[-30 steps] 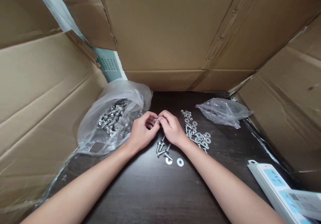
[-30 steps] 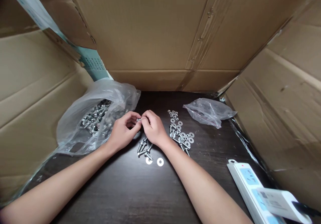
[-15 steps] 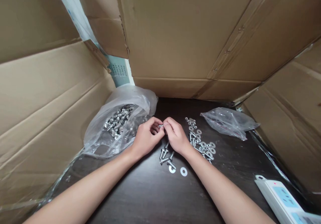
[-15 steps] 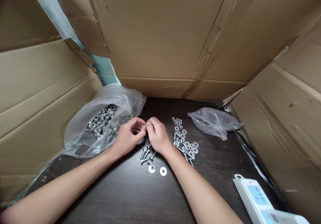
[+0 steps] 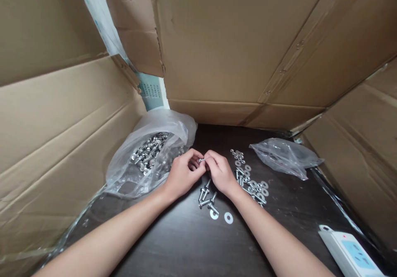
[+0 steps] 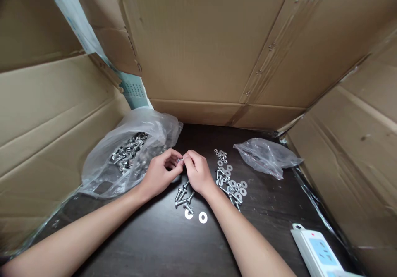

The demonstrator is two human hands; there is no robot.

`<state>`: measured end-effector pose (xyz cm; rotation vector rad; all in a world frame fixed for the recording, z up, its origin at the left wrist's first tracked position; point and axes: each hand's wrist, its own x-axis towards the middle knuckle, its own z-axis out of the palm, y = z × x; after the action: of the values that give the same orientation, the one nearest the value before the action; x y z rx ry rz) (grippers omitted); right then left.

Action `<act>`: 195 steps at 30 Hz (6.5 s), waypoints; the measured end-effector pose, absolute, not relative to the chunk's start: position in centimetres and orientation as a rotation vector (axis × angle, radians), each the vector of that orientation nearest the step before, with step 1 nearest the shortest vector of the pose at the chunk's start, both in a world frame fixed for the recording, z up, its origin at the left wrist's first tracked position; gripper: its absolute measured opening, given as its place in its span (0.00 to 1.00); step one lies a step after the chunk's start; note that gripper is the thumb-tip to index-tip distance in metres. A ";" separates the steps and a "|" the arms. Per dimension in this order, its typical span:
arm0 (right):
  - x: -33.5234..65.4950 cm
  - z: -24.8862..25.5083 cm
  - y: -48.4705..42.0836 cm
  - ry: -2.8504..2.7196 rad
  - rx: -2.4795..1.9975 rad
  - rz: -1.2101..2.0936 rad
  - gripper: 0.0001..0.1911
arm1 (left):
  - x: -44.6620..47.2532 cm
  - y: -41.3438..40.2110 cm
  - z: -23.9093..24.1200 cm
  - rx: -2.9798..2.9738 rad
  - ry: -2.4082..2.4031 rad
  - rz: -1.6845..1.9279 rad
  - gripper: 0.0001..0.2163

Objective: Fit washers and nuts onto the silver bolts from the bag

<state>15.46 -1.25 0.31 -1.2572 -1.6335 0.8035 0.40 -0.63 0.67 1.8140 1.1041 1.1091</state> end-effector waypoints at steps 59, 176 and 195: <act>15.7 0.4 -1.1 -1.542 -1.259 0.819 0.13 | 0.6 -0.6 0.7 1.824 1.099 1.145 0.05; 15.8 -0.5 -0.8 -1.454 -1.162 0.916 0.07 | 0.4 -0.3 0.4 1.702 1.075 1.097 0.05; 15.8 0.6 -1.2 -1.467 -1.207 0.953 0.06 | 0.4 -0.4 0.6 1.679 1.071 1.099 0.06</act>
<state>15.80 -1.19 0.59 -1.2074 -1.4675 0.9529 0.37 -0.39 0.62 1.6789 1.0709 1.0993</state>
